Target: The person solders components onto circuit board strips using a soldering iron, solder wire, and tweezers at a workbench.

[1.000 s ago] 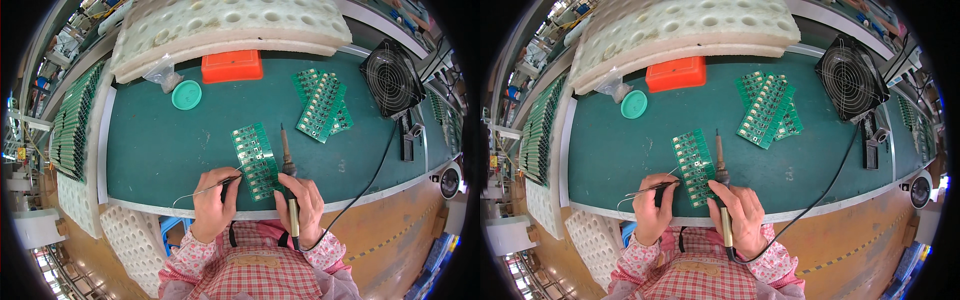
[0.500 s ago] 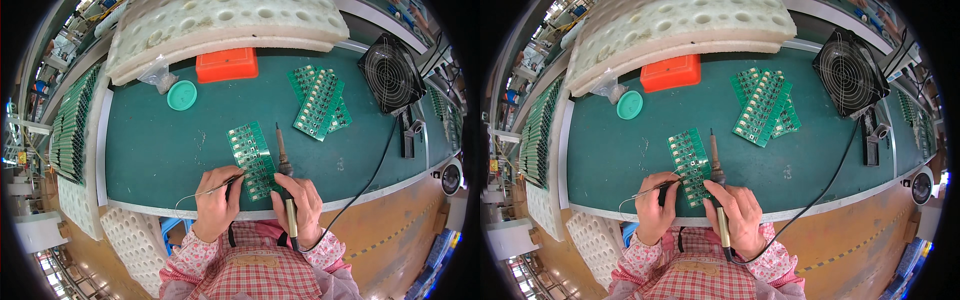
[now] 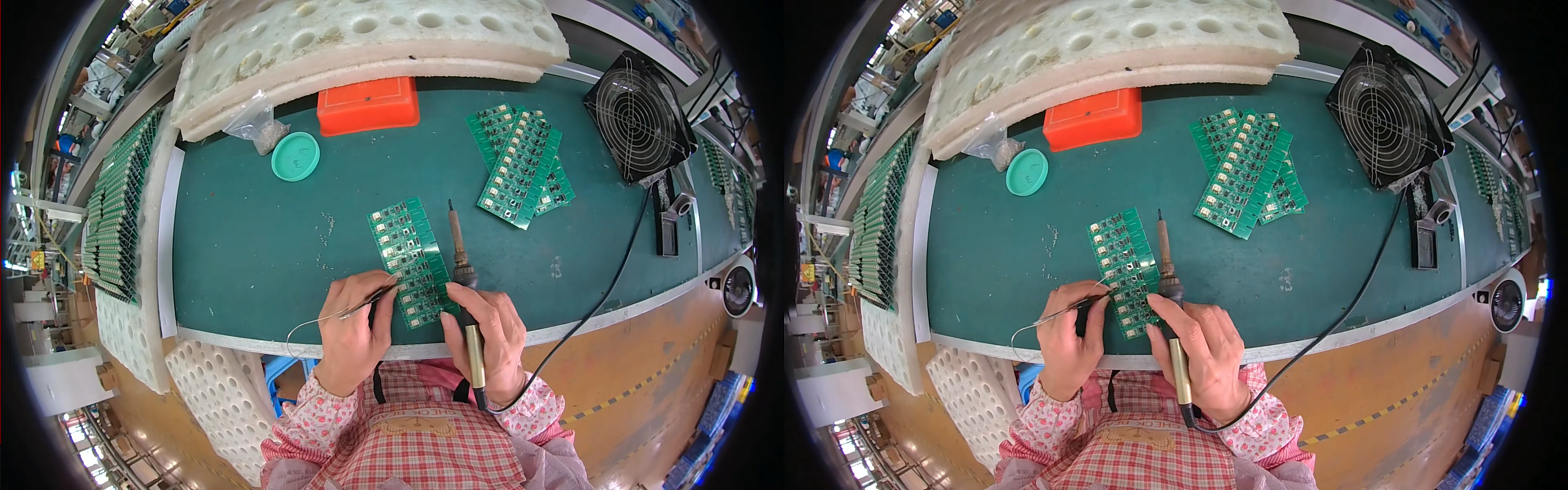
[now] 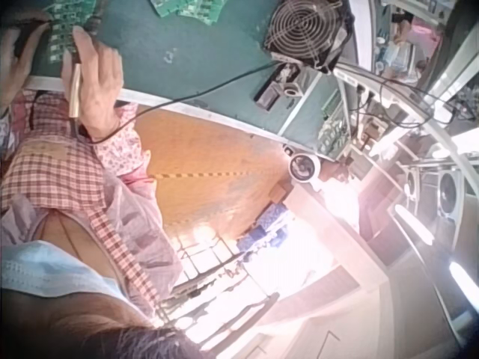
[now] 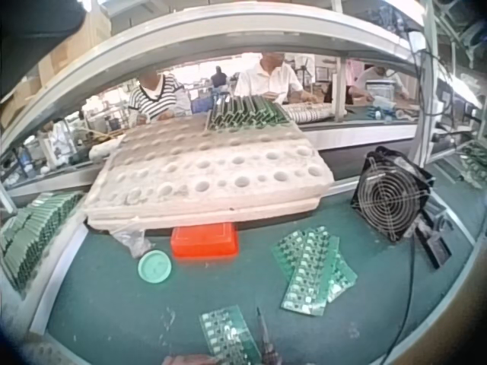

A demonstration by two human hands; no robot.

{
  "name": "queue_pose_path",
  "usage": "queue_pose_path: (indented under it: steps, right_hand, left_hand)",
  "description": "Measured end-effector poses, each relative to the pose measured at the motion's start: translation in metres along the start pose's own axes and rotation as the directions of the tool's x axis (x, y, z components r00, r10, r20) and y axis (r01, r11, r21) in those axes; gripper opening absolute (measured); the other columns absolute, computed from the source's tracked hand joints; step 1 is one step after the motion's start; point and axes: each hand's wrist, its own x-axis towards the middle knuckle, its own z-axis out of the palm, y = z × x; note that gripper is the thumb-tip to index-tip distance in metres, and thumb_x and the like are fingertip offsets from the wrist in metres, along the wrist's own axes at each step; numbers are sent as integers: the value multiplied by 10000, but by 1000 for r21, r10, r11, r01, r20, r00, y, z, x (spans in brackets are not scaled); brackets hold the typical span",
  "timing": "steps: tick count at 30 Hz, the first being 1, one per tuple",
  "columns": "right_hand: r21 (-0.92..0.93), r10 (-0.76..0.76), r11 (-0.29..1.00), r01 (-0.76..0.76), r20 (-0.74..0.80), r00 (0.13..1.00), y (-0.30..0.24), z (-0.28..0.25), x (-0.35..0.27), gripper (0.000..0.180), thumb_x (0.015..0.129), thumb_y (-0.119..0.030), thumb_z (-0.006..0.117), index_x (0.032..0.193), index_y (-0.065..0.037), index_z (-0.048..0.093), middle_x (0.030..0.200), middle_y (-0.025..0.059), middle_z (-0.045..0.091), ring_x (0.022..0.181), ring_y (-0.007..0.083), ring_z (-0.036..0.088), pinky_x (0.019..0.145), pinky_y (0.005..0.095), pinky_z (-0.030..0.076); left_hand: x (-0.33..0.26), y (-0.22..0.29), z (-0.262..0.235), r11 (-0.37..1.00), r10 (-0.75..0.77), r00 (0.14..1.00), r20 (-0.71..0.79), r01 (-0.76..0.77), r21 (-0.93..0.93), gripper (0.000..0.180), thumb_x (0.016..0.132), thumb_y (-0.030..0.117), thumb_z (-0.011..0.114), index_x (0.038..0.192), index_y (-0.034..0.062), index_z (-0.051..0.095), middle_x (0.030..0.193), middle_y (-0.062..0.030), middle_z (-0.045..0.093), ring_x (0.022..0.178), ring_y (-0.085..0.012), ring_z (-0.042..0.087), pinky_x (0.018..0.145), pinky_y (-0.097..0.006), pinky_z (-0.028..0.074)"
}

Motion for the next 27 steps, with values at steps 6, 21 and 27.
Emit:
queue_pose_path:
  steps: [6, 21, 27]
  right_hand:
    - [42, -9, 999, 9, -16, 1000, 0, -2, 1, 446, 737, 24, 789, 1161, -3, 652, 913, 126, 668, 730, 262, 628, 647, 362, 519]
    - [381, 49, 923, 59, -269, 962, 2, -5, -4, 272, 1042, -285, 499, 947, -33, 532, 505, -31, 521, 451, 71, 437, 537, 278, 365]
    - [496, 58, 866, 64, -226, 972, 9, -7, -9, 164, 977, -188, 610, 975, -24, 612, 620, 29, 637, 534, 171, 599, 522, 312, 501]
  left_hand:
    - [-1, -1, 1, 1000, 8, 1000, -2, -8, 5, 185, 819, -93, 696, 964, -1, 629, 979, -123, 699, 851, -289, 668, 739, -354, 512]
    - [-1, 0, -1, 1000, -22, 1000, 7, 23, -4, 181, 832, -69, 695, 991, 5, 650, 983, -122, 699, 848, -291, 663, 736, -361, 511]
    - [-2, -1, 0, 999, -35, 999, 5, 36, -14, 189, 833, -65, 698, 1001, 8, 650, 980, -121, 698, 840, -293, 659, 726, -360, 512]
